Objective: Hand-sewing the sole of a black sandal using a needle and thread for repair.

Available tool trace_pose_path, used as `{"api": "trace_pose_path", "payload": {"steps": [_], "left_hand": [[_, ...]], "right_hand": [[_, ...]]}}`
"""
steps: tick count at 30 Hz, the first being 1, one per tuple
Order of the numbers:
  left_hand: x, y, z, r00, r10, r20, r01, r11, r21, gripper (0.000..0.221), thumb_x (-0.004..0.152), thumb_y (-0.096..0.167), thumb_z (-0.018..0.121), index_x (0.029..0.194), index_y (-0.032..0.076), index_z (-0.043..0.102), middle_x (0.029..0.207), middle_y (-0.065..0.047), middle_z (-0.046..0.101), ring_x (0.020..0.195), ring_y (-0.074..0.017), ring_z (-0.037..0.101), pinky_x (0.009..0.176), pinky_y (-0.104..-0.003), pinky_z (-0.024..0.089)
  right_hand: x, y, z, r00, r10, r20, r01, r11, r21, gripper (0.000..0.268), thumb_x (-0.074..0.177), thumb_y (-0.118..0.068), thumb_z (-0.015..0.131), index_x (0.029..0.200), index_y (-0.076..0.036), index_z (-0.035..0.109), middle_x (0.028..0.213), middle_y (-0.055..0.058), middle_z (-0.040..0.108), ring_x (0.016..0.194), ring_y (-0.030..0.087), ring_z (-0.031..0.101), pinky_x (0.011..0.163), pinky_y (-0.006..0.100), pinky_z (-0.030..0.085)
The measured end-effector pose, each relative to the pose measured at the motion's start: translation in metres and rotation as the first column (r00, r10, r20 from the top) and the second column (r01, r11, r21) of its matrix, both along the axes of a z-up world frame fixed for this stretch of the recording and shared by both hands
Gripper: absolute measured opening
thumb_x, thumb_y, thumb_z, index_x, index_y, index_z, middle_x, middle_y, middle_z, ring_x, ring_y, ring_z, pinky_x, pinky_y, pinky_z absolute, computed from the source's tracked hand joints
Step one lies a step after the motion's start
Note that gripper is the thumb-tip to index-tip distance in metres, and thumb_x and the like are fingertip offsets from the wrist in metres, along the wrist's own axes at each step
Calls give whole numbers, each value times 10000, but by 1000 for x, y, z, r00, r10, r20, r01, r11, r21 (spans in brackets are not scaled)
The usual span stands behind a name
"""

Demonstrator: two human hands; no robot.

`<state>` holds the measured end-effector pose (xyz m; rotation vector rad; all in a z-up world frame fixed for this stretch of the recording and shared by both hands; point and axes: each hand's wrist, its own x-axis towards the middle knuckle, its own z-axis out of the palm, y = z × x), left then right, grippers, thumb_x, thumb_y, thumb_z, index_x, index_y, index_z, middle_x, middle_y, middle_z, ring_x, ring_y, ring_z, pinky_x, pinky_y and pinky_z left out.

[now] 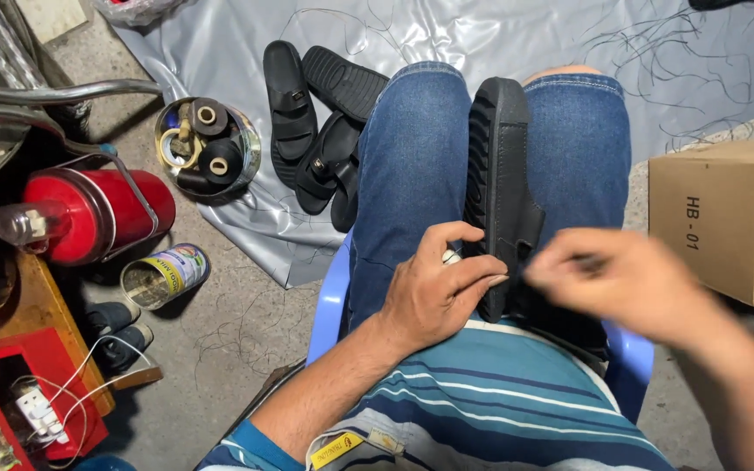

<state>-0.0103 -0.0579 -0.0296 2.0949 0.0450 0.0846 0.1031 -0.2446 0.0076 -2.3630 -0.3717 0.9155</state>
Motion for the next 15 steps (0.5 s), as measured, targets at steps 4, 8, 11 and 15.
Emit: {"api": "trace_pose_path", "payload": {"steps": [4,8,11,15], "left_hand": [[-3,0,-5,997,74,32,-72,996,-61,77,860,268,608,931,276,636,1128,13,515,828,-293,646,666,-408,549],[3,16,13,999,25,-47,-30,995,-92,107,854,275,591,956,288,623,1193,4,513,844,-315,647,671,-429,547],[5,25,20,975,-76,-210,71,997,-29,374,884,240,513,1238,171,417,1238,-93,450,839,-239,596,575,-410,532],[1,28,19,956,-75,-282,122,981,151,217,888,200,497,1085,125,551,998,-57,526,800,-286,597,514,-442,502]], "right_hand": [[21,-3,7,985,-147,-86,159,975,157,155,700,-102,728,834,-26,714,807,102,679,573,176,505,507,300,357],[33,-5,8,928,110,355,-190,961,200,222,751,-151,726,937,-33,695,921,136,656,666,212,547,606,350,408],[22,-5,1,637,296,711,-501,860,91,290,801,-199,724,1039,-42,677,1035,169,634,759,249,588,705,400,458],[5,3,-12,674,444,591,-529,848,-33,204,820,-252,632,1008,-182,599,1045,31,565,789,259,504,506,359,464]]}}
